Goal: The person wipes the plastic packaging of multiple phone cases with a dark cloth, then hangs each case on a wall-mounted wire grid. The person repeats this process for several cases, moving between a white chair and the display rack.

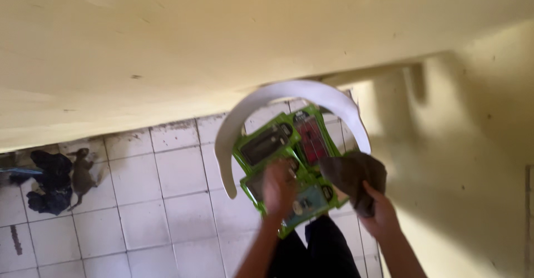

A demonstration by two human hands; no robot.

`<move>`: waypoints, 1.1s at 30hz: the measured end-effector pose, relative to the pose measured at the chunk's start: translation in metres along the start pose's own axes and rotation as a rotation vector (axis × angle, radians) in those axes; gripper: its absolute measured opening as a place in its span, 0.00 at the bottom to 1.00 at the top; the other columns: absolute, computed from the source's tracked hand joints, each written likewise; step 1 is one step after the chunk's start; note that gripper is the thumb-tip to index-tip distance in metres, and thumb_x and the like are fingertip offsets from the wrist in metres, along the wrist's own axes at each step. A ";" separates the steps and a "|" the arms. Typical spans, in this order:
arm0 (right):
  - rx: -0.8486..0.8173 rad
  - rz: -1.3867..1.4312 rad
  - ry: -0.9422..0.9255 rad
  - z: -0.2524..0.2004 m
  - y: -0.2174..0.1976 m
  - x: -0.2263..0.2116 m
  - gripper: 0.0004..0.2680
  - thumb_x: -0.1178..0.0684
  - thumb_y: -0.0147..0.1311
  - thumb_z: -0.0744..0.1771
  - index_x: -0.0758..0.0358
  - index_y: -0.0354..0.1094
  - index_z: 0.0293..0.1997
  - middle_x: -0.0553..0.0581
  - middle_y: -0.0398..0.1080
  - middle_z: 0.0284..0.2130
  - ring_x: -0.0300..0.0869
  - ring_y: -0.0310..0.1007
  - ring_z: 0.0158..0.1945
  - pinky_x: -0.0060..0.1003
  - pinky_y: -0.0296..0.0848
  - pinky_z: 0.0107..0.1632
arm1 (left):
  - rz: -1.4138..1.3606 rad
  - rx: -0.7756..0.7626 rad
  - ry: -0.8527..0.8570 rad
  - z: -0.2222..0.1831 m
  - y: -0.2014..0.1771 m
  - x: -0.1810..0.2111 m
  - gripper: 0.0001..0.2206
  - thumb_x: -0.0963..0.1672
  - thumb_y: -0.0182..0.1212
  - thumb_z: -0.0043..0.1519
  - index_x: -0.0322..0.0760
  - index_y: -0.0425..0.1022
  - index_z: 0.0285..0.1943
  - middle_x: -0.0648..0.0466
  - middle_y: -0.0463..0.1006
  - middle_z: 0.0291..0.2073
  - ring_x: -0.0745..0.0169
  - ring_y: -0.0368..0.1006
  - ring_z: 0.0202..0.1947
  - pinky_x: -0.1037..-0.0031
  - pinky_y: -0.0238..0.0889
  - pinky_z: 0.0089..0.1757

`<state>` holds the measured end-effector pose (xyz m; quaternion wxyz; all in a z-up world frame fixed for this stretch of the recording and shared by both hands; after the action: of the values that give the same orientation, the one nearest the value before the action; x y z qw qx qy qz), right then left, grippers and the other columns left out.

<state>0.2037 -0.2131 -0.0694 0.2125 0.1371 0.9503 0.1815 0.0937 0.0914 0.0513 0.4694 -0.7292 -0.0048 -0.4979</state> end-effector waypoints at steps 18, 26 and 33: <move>0.165 -0.084 0.125 -0.063 0.000 0.049 0.20 0.54 0.55 0.66 0.64 0.60 0.66 0.60 0.69 0.56 0.50 0.70 0.56 0.49 0.71 0.52 | 0.471 -0.766 0.077 -0.091 0.112 -0.055 0.52 0.60 0.71 0.52 0.34 0.44 0.77 0.32 0.46 0.73 0.30 0.40 0.74 0.45 0.38 0.67; 0.220 -0.100 0.062 -0.092 -0.046 0.031 0.21 0.55 0.55 0.66 0.63 0.59 0.67 0.59 0.69 0.57 0.50 0.70 0.56 0.48 0.71 0.53 | 0.710 -0.574 0.284 -0.127 0.140 -0.073 0.48 0.52 0.72 0.55 0.35 0.43 0.79 0.30 0.51 0.72 0.30 0.50 0.71 0.48 0.43 0.66; 0.146 -0.066 0.002 -0.110 -0.103 0.016 0.18 0.56 0.56 0.66 0.61 0.63 0.64 0.56 0.71 0.54 0.48 0.72 0.54 0.46 0.72 0.51 | 0.523 -0.642 -0.083 -0.112 0.133 -0.094 0.49 0.44 0.75 0.51 0.32 0.41 0.76 0.32 0.58 0.66 0.33 0.53 0.69 0.49 0.50 0.63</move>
<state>0.1212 -0.3316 -0.0235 0.2071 0.1204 0.9652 0.1047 0.0283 -0.0173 -0.1011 0.3282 -0.8347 0.3171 -0.3082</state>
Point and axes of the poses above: each hand's wrist, its own z-axis towards the middle knuckle, its own y-axis out of the palm, x = y × z, the point moved 9 cm from there along z, towards the middle knuckle
